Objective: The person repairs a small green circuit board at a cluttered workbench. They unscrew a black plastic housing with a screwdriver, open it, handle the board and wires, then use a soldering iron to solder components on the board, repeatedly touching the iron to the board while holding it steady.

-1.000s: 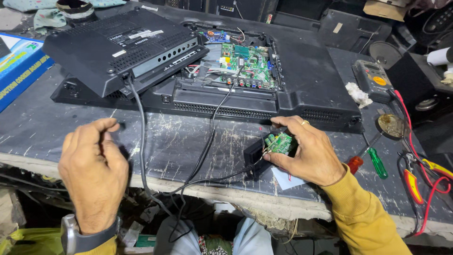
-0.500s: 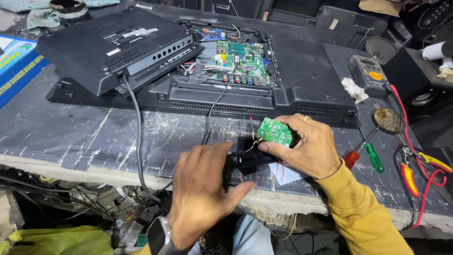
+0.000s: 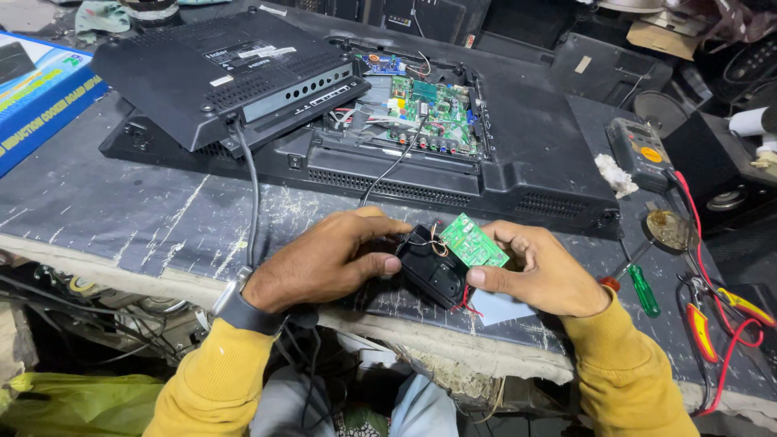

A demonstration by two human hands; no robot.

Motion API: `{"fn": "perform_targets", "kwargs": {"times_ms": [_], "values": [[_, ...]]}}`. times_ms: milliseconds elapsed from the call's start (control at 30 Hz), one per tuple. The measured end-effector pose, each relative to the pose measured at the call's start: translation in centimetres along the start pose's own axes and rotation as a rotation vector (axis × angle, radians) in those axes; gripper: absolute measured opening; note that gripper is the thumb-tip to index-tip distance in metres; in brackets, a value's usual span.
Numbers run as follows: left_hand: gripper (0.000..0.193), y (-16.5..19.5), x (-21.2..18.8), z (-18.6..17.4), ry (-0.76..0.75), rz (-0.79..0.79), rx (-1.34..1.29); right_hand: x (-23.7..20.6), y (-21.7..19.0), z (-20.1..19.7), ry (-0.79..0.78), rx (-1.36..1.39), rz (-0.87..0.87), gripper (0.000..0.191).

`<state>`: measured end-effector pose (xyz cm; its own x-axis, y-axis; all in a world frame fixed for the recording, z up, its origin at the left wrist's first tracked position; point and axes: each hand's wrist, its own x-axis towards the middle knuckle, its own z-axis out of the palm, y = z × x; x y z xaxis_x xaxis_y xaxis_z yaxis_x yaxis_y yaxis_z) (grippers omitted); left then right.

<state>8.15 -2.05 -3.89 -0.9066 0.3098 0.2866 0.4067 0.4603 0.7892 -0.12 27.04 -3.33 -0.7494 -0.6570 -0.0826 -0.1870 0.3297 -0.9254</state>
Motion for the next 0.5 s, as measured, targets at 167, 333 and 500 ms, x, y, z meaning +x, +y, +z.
{"fn": "perform_targets", "kwargs": {"times_ms": [167, 333, 500], "values": [[0.045, -0.6, -0.4, 0.7, 0.051, 0.024, -0.019, 0.0, 0.1, -1.3, -0.077, 0.098, -0.022, 0.046], [0.036, -0.6, -1.0, 1.9, 0.220, 0.132, 0.025, 0.2, 0.1, -1.6, -0.044, 0.177, -0.015, 0.054], [0.035, 0.5, -0.8, 4.5, 0.448, 0.084, 0.108, 0.6, 0.5, -1.1, 0.011, 0.399, -0.079, 0.055]]}}
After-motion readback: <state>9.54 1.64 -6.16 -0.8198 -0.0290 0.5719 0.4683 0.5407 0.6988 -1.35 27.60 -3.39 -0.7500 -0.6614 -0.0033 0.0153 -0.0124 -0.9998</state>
